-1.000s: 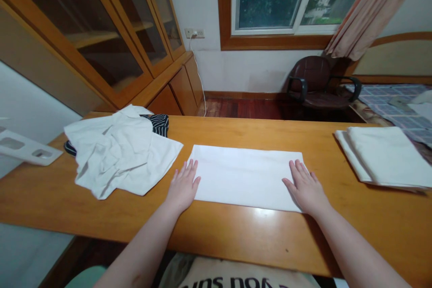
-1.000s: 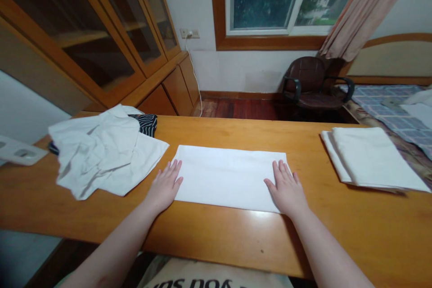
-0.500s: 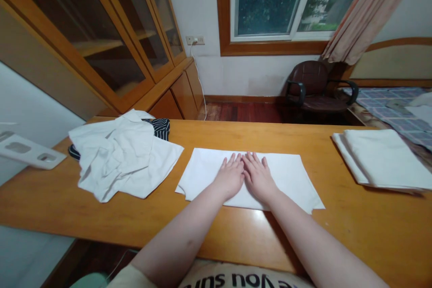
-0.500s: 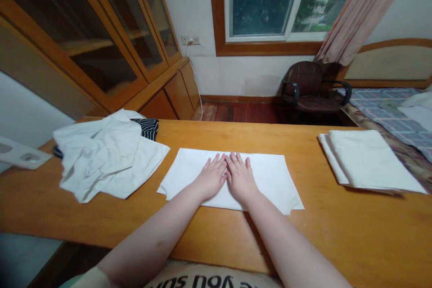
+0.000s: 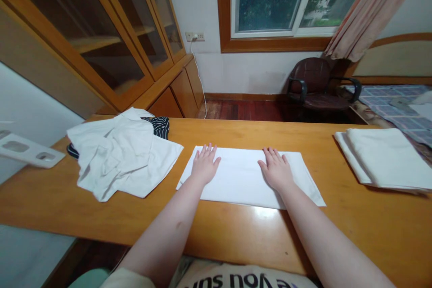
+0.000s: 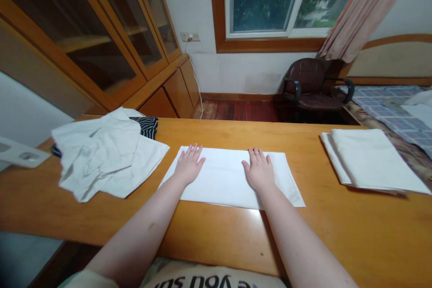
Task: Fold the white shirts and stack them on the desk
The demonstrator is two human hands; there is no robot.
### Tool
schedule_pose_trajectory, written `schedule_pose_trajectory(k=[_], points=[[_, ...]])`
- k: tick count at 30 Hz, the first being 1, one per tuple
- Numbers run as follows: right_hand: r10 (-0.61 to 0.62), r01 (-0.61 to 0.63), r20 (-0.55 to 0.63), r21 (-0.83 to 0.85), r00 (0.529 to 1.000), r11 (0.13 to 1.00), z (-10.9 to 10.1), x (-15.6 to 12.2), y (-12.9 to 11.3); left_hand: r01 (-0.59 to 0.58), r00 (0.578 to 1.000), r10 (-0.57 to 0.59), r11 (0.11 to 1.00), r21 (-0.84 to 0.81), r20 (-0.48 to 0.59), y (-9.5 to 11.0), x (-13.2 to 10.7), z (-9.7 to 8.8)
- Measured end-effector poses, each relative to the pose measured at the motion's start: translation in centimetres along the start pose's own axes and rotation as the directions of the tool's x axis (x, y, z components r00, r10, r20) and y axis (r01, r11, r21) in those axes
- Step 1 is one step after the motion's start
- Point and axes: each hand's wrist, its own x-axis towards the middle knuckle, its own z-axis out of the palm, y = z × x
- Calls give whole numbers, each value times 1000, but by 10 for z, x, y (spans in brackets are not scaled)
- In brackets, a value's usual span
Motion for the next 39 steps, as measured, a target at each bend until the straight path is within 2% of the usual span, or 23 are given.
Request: schedule_pose_trajectory(k=[4,7,9,14,18,23,26,29,30,32,34,35,37,39], points=[[119,-119,7,-10,993,993,0,3,8,-61,997,62,998,-21,53,-22,2,-3],[283,-284,-29,-21,959,959,0,3,8,-93,995,94,995,-26,45,-28,2,-1],[346,-347,-47,-23,937,938,-1,3,9,-70,997,71,997,-17,26,-29,2,1],[404,-404,-25,-14,914,914,-1,5,20,37,999,-37,999,15,2,-33,0,3],[372,-373,-28,-25,928,928,2,16,26,58,998,-59,998,26,17,-32,-4,3],[278,-280,-42,-44,960,959,7,36,28,112,991,-116,991,68,70,-31,-22,-8],[174,-175,-18,-62,985,983,7,51,29,132,983,-145,984,117,114,-30,-41,-22],[35,-34,22,-70,999,997,5,70,25,185,973,-204,970,157,111,-24,-55,-33],[-21,23,32,-67,999,997,4,77,23,151,980,-167,978,146,109,-21,-58,-36],[-162,164,36,-56,986,985,0,91,16,-45,991,36,996,71,127,-12,-60,-37],[-325,324,-1,-53,946,945,-4,101,7,-265,950,267,964,-34,162,-5,-58,-33],[-394,392,-35,-56,918,918,-7,103,1,-328,925,337,941,-76,178,-2,-57,-30],[-469,466,-109,-55,876,883,-13,100,-11,-380,899,397,917,-118,184,2,-56,-23],[-469,472,-152,-21,870,882,-20,84,-26,-383,902,400,915,-124,161,2,-57,-17]])
